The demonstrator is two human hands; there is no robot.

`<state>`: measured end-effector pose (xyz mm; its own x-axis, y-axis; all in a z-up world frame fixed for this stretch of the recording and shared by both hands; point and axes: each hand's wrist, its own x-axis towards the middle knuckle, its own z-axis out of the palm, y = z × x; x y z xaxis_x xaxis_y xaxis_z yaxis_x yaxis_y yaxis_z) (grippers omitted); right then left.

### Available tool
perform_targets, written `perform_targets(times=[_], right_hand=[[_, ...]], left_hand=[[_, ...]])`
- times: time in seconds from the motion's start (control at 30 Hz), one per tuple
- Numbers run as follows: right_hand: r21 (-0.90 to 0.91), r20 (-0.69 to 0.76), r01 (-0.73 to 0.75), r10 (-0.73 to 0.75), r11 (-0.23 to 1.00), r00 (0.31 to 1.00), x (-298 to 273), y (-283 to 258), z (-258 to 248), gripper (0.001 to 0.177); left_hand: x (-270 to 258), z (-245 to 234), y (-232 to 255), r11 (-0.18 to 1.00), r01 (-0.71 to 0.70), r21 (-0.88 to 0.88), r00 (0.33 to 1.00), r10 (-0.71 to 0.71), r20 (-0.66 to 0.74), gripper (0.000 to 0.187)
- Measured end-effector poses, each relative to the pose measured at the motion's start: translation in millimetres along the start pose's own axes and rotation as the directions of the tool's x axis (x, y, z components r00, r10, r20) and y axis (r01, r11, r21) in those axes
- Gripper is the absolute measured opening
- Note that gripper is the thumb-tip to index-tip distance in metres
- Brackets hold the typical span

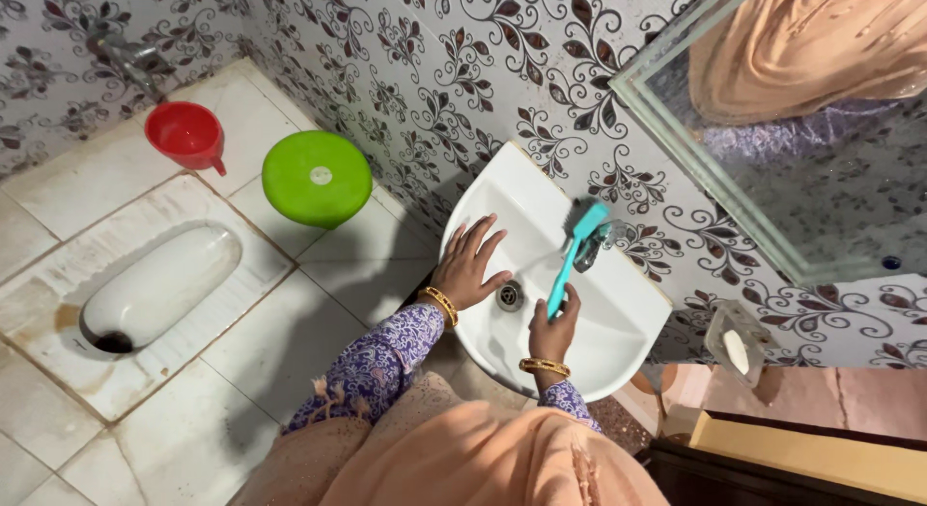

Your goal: The person cleans a bathroom sink using a blue scrub brush to reach the drain and inner surfaces.

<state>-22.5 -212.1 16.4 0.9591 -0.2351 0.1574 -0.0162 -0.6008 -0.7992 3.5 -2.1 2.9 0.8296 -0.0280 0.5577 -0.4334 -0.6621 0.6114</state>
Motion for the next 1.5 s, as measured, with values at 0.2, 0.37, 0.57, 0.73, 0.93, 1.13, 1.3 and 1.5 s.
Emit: perform_targets(times=[0.2, 0.37, 0.57, 0.73, 0.93, 1.13, 1.3, 1.5], right_hand=[[0.030, 0.134, 0.058, -0.061, 0.998, 0.989, -10.0, -12.1, 33.9, 0.059], [-0.067, 0.047, 0.219, -0.216, 0.973, 0.975, 10.9, -1.0, 20.6, 0.054], [-0.018, 0.273, 0.438, -0.417, 0.899, 0.867, 3.8, 12.8, 42.2, 0.054], [-0.006, 0.455, 0.005, -0.002, 1.000, 0.891, -21.1, 39.6, 2.3, 0.056], [0.018, 0.562, -0.096, 0.069, 0.995, 0.824, -18.6, 41.0, -43.8, 0.039], [-0.220, 0.645, 0.015, 0.134, 0.975, 0.752, -27.7, 25.3, -73.7, 0.041], [-0.753, 0.605, 0.360, 0.366, 0.551, 0.707, -10.2, 49.2, -210.2, 0.050], [-0.616, 0.588, 0.078, 0.392, 0.784, 0.707, -19.0, -3.8, -143.7, 0.033]], left_hand=[[-2.3, 0.1, -0.4, 1.000, 0.003, 0.018, 1.000, -0.004, 0.027, 0.074], [-0.3, -2.7, 0.6, 1.000, 0.014, 0.001, 0.999, -0.014, 0.040, 0.077], [-1.7, -0.6, -2.6, 0.999, -0.023, 0.034, 0.999, 0.022, 0.026, 0.080], [-6.1, -2.1, -4.9, 0.999, -0.017, -0.043, 1.000, 0.018, 0.010, 0.089], [-6.7, -2.6, -5.8, 0.999, -0.024, -0.034, 0.999, 0.023, -0.038, 0.095], [-8.9, -3.3, -4.6, 1.000, -0.014, -0.013, 1.000, 0.013, -0.020, 0.094], [-2.4, 5.0, -11.1, 0.998, -0.050, 0.042, 0.998, 0.049, 0.031, 0.093], [-6.9, -0.6, -11.7, 0.994, -0.109, 0.001, 0.994, 0.109, 0.024, 0.093]])
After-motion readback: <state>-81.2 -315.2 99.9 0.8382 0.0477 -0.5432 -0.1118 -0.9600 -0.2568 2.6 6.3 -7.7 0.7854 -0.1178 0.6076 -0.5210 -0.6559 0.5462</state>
